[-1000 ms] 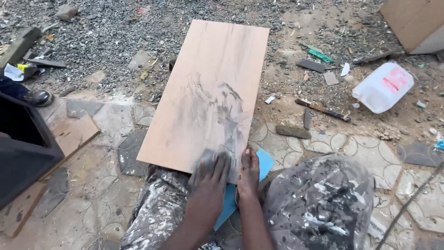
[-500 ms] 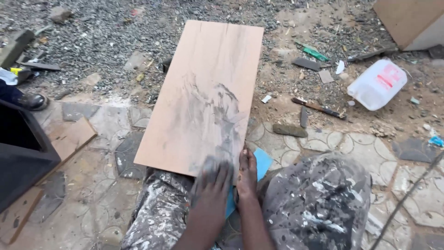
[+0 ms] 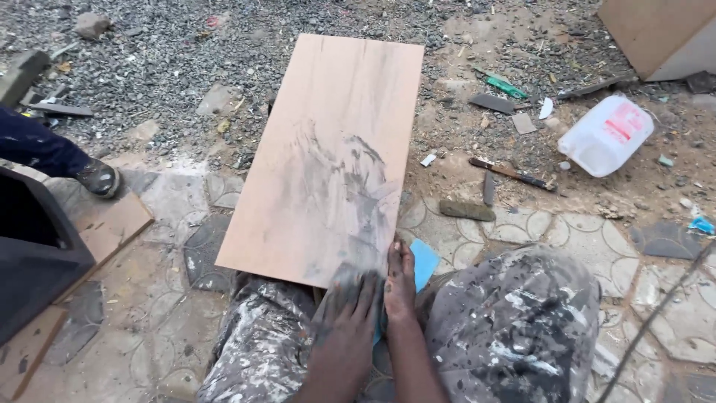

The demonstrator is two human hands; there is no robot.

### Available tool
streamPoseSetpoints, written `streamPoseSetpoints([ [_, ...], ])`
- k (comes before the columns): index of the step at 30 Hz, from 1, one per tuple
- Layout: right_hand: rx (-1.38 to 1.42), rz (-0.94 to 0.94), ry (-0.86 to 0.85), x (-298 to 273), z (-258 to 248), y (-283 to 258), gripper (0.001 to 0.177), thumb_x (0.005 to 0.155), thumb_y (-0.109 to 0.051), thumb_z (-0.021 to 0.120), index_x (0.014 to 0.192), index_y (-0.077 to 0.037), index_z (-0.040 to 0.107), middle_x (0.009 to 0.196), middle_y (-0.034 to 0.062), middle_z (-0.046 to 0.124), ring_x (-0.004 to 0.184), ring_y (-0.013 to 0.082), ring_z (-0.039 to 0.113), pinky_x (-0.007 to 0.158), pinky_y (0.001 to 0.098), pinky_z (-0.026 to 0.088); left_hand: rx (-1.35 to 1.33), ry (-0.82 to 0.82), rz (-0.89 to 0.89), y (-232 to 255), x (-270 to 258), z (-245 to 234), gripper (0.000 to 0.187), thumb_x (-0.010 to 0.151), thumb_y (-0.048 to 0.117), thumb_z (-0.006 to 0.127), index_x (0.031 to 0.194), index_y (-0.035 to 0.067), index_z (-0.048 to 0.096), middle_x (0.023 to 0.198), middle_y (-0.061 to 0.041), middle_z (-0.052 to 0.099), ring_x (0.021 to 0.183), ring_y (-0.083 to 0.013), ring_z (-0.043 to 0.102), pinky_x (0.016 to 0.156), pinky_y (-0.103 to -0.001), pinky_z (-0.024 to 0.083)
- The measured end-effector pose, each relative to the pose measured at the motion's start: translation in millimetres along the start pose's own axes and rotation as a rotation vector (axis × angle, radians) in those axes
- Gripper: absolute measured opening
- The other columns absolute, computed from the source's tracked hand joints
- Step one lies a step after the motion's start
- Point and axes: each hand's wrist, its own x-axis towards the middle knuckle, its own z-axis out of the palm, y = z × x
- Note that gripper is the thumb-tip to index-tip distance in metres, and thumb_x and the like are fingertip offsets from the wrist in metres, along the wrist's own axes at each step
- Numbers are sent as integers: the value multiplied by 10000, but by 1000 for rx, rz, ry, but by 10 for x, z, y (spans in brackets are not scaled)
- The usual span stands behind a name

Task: Manual sanding of a wooden board using sandpaper to smooth the surface in a workshop environment.

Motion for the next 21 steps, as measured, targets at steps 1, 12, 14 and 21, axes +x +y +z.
streamPoseSetpoints([
  [1, 3, 5, -3, 67, 25, -30, 578, 954, -395, 600, 1398, -32, 530, 1325, 99, 585, 1211, 169, 539, 1053, 316, 407, 5, -3, -3, -47, 204, -4, 776, 795, 160, 465, 1540, -22, 351, 1690, -145, 281, 1491, -335, 329, 1227, -563, 174],
  [12, -286, 6, 68, -6, -56, -65, 600, 974, -490, 511, 1456, -135, 546, 1326, 21, 601, 1172, 159, 555, 1014, 268, 394, -112, 29, -6, -152, 360, 80, 632, 894, 212, 485, 1505, 50, 463, 1601, -129, 434, 1456, -310, 397, 1198, -540, 234],
  [14, -155, 2, 0, 61, -73, 43, 556, 994, -414, 528, 1464, -117, 537, 1351, 35, 588, 1188, 155, 551, 1029, 268, 398, -119, 21, -52, -119, 405, 7, 651, 898, 214, 488, 1527, 52, 440, 1614, -130, 424, 1471, -305, 394, 1195, -527, 244],
  [21, -361, 48, 63, -56, 1, -137, 599, 988, -447, 487, 1507, -149, 507, 1430, 26, 597, 1281, 172, 560, 1073, 276, 379, -204, -57, 20, -104, 100, -21, 776, 800, 155, 500, 1552, 11, 370, 1647, -139, 353, 1485, -320, 328, 1205, -555, 179],
])
